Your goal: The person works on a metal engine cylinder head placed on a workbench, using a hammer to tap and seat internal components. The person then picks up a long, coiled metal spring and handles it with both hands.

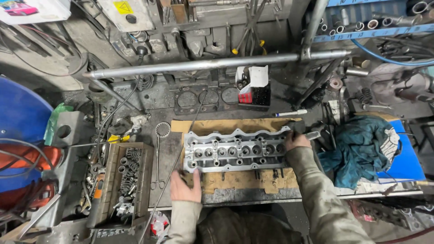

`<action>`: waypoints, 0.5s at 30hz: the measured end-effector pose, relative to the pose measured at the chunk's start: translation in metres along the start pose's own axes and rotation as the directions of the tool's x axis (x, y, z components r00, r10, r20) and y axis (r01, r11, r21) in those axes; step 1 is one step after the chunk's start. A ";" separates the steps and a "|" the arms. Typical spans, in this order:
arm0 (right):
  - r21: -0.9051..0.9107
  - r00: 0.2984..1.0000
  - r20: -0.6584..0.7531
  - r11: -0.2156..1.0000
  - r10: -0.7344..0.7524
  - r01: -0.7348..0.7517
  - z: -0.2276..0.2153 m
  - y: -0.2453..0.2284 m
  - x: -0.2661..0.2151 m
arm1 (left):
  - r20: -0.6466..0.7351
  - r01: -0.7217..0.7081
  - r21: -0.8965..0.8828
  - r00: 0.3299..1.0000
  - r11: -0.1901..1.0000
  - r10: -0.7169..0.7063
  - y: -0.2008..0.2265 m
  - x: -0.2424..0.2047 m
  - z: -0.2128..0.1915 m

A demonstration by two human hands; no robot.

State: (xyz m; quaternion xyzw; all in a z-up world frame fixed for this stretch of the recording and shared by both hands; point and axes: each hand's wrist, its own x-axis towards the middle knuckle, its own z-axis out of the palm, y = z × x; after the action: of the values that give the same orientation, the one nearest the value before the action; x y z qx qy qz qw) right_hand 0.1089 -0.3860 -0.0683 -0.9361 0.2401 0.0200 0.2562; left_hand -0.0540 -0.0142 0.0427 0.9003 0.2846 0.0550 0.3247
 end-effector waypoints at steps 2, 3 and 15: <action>0.014 1.000 -0.003 1.000 0.023 -0.023 -0.013 -0.010 -0.006 | 0.203 0.012 0.185 0.978 0.983 -0.050 -0.023 -0.006 0.014; 0.023 1.000 0.011 0.999 0.029 -0.029 -0.016 -0.019 -0.012 | 0.370 0.012 0.370 0.915 0.929 -0.160 -0.037 -0.014 0.016; 0.041 0.998 0.041 0.998 -0.047 0.046 0.002 0.016 0.014 | 0.113 -0.069 0.482 0.994 0.873 0.016 -0.166 0.041 0.032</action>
State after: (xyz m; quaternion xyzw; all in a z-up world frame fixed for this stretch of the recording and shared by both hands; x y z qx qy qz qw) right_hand 0.1144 -0.4029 -0.0801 -0.9355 0.2130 0.0290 0.2803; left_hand -0.0896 0.0947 -0.0878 0.9606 0.2521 -0.0584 0.1019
